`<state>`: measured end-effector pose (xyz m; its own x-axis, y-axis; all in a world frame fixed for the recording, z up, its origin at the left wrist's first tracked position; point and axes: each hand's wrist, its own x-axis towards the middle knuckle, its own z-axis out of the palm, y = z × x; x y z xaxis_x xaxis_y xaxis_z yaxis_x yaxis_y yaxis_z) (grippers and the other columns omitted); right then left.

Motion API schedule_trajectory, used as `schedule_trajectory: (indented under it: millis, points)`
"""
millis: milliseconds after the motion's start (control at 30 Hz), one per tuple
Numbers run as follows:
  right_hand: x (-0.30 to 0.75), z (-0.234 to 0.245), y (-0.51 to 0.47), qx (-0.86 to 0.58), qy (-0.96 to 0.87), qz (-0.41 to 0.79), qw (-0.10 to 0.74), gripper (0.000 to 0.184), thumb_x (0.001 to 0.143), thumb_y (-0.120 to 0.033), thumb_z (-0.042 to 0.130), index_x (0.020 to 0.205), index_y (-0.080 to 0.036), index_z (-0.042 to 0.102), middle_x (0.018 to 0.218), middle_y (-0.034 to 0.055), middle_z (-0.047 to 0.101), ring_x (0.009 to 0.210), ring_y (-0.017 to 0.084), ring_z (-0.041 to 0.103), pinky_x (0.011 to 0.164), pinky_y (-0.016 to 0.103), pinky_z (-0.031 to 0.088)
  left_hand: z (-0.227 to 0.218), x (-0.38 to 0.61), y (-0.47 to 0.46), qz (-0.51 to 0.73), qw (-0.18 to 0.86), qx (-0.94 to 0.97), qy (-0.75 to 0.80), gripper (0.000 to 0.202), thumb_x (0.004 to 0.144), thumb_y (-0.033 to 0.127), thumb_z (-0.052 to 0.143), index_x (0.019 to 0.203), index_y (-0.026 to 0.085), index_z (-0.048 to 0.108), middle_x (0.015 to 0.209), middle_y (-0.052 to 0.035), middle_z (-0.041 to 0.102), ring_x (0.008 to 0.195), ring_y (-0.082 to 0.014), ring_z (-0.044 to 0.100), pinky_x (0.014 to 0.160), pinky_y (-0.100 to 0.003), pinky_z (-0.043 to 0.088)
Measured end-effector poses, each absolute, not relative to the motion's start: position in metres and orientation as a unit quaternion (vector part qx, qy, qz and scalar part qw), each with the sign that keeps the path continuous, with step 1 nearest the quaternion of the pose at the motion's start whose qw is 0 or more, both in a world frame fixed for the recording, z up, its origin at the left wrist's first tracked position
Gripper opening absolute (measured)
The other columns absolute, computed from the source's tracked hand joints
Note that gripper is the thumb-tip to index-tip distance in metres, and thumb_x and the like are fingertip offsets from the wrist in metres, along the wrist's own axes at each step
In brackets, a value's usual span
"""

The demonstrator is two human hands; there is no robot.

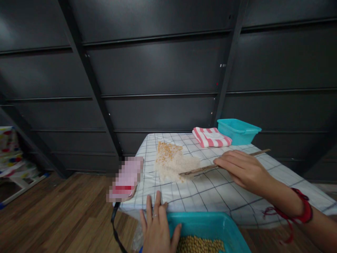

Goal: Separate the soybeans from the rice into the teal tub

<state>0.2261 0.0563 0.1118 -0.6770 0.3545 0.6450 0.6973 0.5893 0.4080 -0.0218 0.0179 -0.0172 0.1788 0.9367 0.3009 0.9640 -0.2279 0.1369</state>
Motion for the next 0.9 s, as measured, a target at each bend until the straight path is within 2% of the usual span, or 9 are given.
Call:
schedule_trajectory:
  millis: [167, 467, 700, 900]
  points:
    - [0.243, 0.112, 0.060, -0.347, -0.830, -0.358, 0.252, 0.038, 0.074, -0.001, 0.034, 0.098, -0.021, 0.055, 0.077, 0.0033, 0.063, 0.072, 0.016, 0.056, 0.066, 0.033, 0.045, -0.018, -0.021, 0.017, -0.166, 0.043, -0.769, -0.616, 0.033, 0.075, 0.027, 0.043, 0.101, 0.011, 0.055, 0.135, -0.0176, 0.035, 0.125, -0.0405, 0.023, 0.094, -0.062, 0.028]
    - [0.255, 0.098, 0.061, -0.349, -0.831, -0.362, 0.238, 0.031, 0.074, -0.001, 0.036, 0.094, -0.016, 0.053, 0.074, 0.0045, 0.062, 0.070, 0.016, 0.055, 0.062, 0.030, 0.045, -0.022, -0.020, 0.018, -0.181, 0.036, -0.771, -0.610, 0.035, 0.075, 0.026, 0.040, 0.101, 0.009, 0.055, 0.135, -0.0194, 0.035, 0.124, -0.0427, 0.023, 0.092, -0.065, 0.028]
    - [0.243, 0.102, 0.051, -0.343, -0.833, -0.345, 0.263, 0.025, 0.078, -0.005, 0.040, 0.096, -0.016, 0.053, 0.074, 0.0041, 0.061, 0.072, 0.016, 0.055, 0.063, 0.030, 0.044, -0.024, -0.020, 0.019, -0.175, 0.040, -0.764, -0.620, 0.035, 0.075, 0.028, 0.042, 0.103, 0.012, 0.056, 0.136, -0.0146, 0.036, 0.126, -0.0387, 0.022, 0.095, -0.061, 0.027]
    - [0.248, 0.104, 0.048, -0.370, -0.816, -0.380, 0.231, 0.030, 0.074, -0.001, 0.037, 0.093, -0.016, 0.054, 0.074, 0.0051, 0.060, 0.071, 0.017, 0.054, 0.064, 0.030, 0.044, -0.022, -0.021, 0.018, -0.180, 0.038, -0.767, -0.615, 0.035, 0.075, 0.026, 0.041, 0.103, 0.011, 0.055, 0.135, -0.0169, 0.035, 0.125, -0.0403, 0.022, 0.094, -0.063, 0.027]
